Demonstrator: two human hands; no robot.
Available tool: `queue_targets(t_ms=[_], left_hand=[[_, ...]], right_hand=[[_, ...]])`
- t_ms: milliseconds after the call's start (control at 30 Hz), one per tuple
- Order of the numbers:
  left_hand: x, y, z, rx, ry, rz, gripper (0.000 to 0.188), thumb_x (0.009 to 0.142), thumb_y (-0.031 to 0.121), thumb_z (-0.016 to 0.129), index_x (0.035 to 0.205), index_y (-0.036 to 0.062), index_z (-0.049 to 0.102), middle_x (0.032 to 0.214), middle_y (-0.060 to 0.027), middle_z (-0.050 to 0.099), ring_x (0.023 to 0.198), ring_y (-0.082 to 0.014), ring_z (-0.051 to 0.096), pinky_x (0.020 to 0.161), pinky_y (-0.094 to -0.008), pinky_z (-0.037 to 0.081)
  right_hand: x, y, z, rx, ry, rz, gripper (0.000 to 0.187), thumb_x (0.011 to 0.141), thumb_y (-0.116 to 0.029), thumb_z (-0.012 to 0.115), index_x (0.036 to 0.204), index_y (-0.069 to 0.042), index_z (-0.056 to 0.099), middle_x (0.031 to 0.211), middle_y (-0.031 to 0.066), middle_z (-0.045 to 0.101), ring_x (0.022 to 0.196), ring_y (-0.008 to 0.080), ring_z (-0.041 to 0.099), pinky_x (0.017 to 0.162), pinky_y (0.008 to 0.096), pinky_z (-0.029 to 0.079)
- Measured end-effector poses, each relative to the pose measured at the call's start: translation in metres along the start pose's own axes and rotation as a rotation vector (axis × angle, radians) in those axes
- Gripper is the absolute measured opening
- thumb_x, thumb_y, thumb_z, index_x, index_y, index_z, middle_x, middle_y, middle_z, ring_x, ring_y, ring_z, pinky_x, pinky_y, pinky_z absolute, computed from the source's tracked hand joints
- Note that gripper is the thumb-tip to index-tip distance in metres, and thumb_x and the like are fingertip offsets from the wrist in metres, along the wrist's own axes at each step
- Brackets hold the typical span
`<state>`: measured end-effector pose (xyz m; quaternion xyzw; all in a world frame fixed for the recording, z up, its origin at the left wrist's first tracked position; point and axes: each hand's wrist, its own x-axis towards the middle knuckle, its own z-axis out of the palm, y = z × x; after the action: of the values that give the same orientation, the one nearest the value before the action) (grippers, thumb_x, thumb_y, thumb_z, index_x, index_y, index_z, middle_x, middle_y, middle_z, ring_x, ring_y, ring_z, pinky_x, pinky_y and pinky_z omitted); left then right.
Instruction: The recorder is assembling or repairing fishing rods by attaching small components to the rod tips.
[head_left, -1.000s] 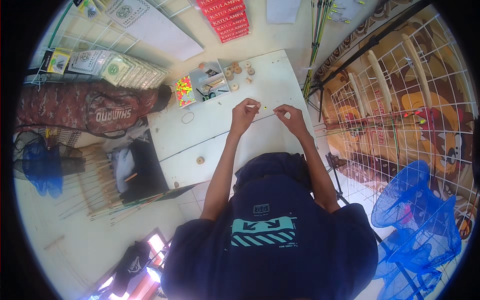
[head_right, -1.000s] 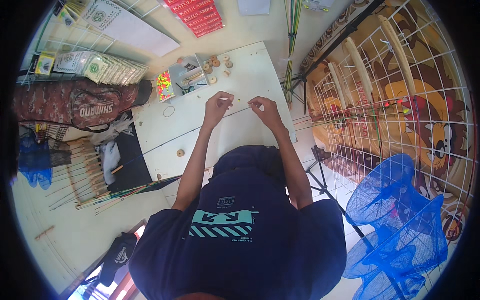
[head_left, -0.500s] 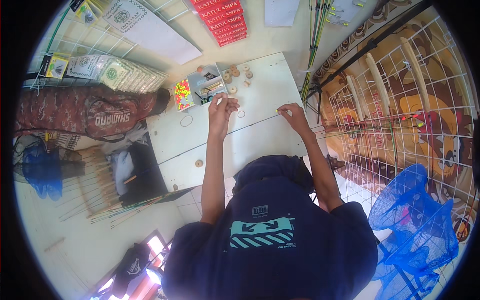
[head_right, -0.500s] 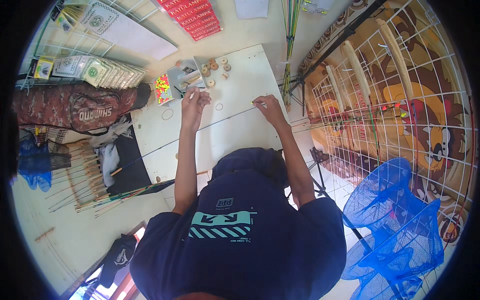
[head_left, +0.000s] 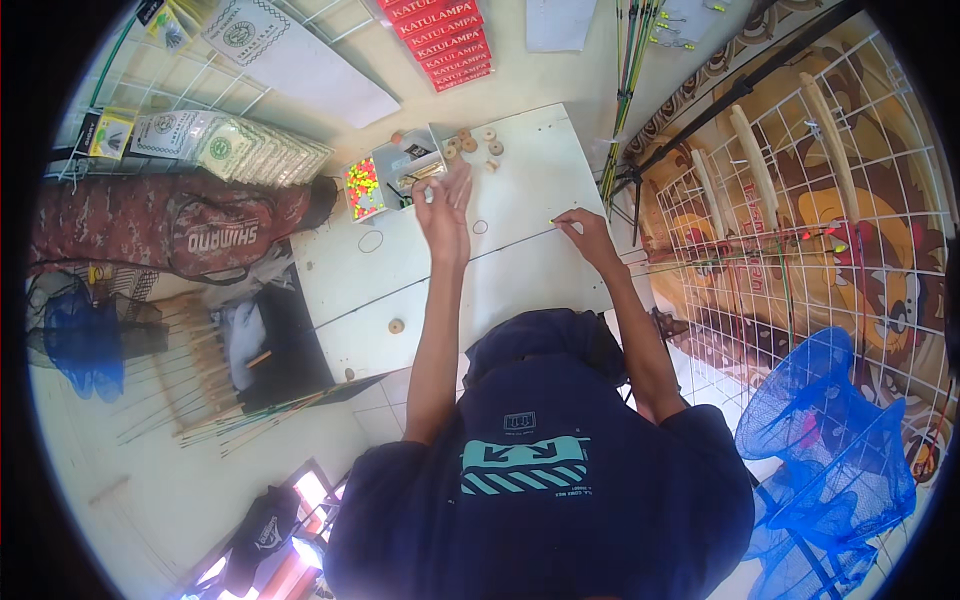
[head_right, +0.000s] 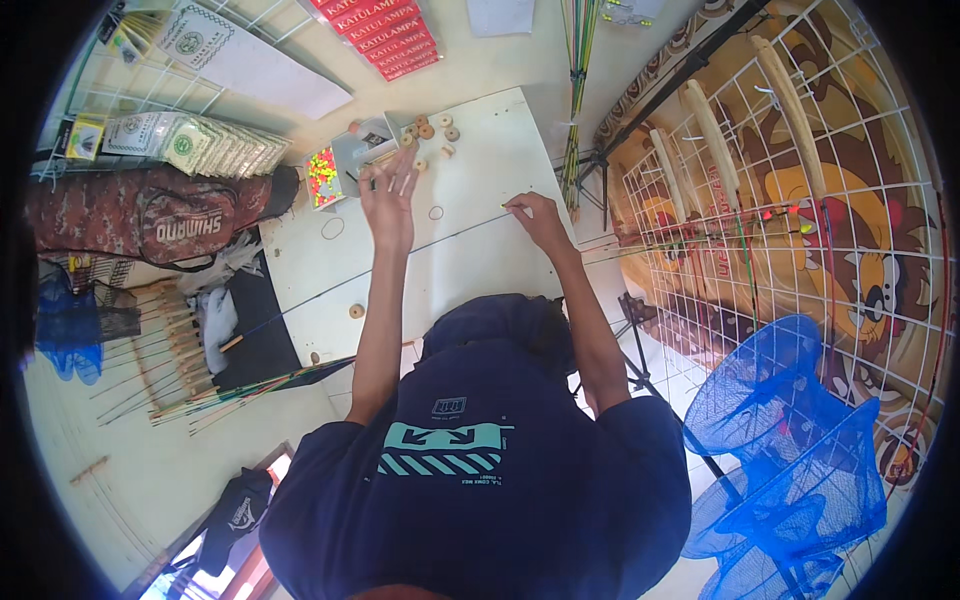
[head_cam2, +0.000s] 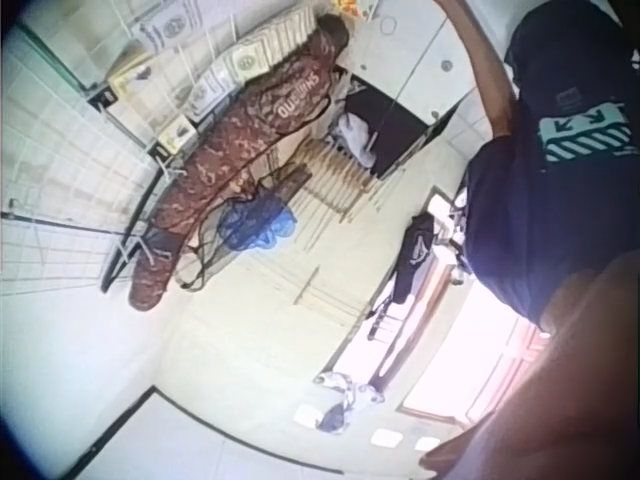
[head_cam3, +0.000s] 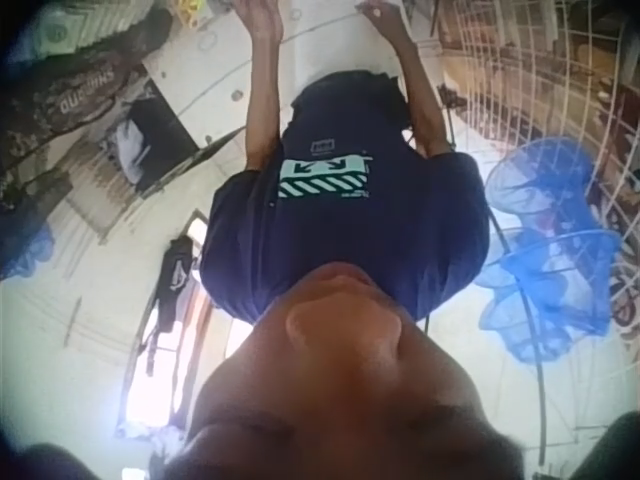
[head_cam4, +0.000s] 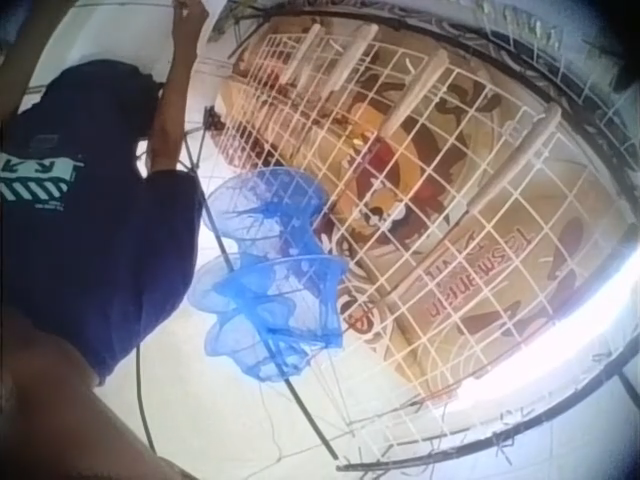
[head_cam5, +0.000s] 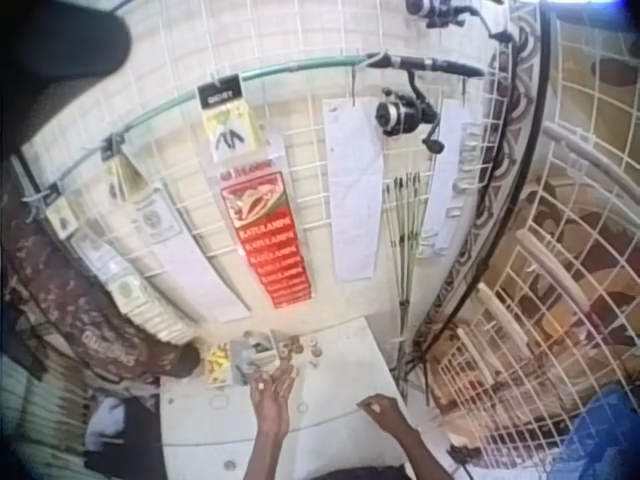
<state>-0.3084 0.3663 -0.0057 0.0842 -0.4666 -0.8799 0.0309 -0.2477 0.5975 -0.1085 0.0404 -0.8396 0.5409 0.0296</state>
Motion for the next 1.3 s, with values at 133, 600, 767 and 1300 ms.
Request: queue_targets(t_ms=[133, 600, 767, 1300], left_hand=[[-0.010, -0.039, 0.011, 0.341, -0.273, 0.017, 0.002, 0.103, 0.012, 0.040, 0.105, 0.0104, 0.040, 0.126, -0.0267, 0.057, 0.128, -0.0299, 0.050, 0.107, -0.0377, 0.035], [-0.013, -0.127, 0.008, 0.860, -0.540, -0.385, 0.018, 0.102, 0.023, 0.044, 0.109, 0.0066, 0.042, 0.093, -0.0155, 0.068, 0.084, -0.0193, 0.063, 0.075, -0.0337, 0.050], [-0.010, -0.126, 0.003, 0.981, -0.556, -0.356, 0.019, 0.101, 0.023, 0.045, 0.111, 0.0070, 0.042, 0.086, -0.0155, 0.068, 0.078, -0.0210, 0.064, 0.073, -0.0348, 0.050], [0.003, -0.097, 0.003, 0.621, -0.592, -0.698, 0.022, 0.095, 0.027, 0.062, 0.098, 0.0069, 0.053, 0.081, -0.0029, 0.061, 0.064, -0.0074, 0.044, 0.059, -0.0227, 0.036]], right_hand=[[0.000, -0.001, 0.004, -0.025, -0.011, -0.011, 0.010, 0.083, -0.003, 0.067, 0.093, -0.003, 0.070, 0.083, 0.0109, 0.066, 0.075, 0.0236, 0.063, 0.071, 0.0329, 0.050], [0.003, -0.014, 0.006, 0.037, 0.080, 0.121, 0.015, 0.080, 0.000, 0.070, 0.095, -0.001, 0.066, 0.080, 0.0111, 0.068, 0.074, 0.0185, 0.067, 0.067, 0.0303, 0.051], [0.002, -0.010, 0.014, 0.128, 0.189, 0.237, 0.016, 0.082, 0.000, 0.070, 0.098, -0.002, 0.066, 0.080, 0.0100, 0.068, 0.072, 0.0183, 0.068, 0.067, 0.0297, 0.052], [0.000, -0.009, 0.004, 0.034, 0.100, 0.008, 0.012, 0.079, -0.003, 0.071, 0.092, -0.003, 0.073, 0.083, 0.0137, 0.068, 0.073, 0.0249, 0.065, 0.067, 0.0336, 0.050]])
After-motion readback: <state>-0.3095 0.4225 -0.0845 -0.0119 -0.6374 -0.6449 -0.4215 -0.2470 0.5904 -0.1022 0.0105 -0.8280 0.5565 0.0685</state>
